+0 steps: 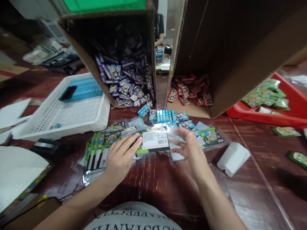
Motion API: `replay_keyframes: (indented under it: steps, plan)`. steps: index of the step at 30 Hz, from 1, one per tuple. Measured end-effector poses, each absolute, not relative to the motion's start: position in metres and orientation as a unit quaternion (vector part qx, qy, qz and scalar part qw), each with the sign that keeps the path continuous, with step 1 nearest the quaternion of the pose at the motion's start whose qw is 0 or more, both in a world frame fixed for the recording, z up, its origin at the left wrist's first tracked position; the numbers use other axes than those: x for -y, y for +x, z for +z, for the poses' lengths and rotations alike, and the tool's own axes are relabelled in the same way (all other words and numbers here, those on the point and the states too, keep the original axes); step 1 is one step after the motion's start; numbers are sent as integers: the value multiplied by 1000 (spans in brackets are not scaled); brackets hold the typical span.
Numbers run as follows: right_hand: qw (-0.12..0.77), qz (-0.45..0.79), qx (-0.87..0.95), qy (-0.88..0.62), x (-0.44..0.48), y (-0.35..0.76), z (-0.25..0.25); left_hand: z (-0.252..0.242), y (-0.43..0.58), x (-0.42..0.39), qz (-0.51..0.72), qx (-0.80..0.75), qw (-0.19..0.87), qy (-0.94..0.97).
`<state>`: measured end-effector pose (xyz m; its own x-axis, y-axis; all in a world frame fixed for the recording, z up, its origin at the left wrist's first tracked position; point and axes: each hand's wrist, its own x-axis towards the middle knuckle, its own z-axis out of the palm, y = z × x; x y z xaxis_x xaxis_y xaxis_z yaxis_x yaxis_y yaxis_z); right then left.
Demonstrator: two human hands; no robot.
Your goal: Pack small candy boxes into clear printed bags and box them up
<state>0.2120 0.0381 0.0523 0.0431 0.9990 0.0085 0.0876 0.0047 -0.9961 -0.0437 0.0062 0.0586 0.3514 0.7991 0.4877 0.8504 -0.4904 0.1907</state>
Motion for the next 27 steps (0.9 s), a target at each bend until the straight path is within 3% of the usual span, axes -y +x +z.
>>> replay_keyframes:
  steps: [3,8,10,13,15,17,23,25,27]
  plan:
    - [426,570,518,-475,-56,198,55,66,-46,-2,-222,502,22,-836]
    - [245,660,627,-335,-87,196,63,77,-60,-17,-250,561,-226,-756]
    - [248,610,676,-331,-95,189,62,71,-63,-27,-270,546,-386,-693]
    - [364,337,759,-422,-96,170,60,58,-65,-35,-297,509,-522,-617]
    - [380,170,798,-436,-89,157,60,54,-66,-33,-300,535,-489,-621]
    - [342,132,834,-412,-82,146,63,55,-67,-30,-265,557,-422,-664]
    - [243,266,837,-412,-77,139,71,66,-74,-26,-190,553,-302,-753]
    - [220,297,844,-389,-78,146,74,71,-84,-25,-209,544,-255,-772]
    - [254,317,823,-398,-78,159,74,80,-100,-23,-279,538,-154,-781]
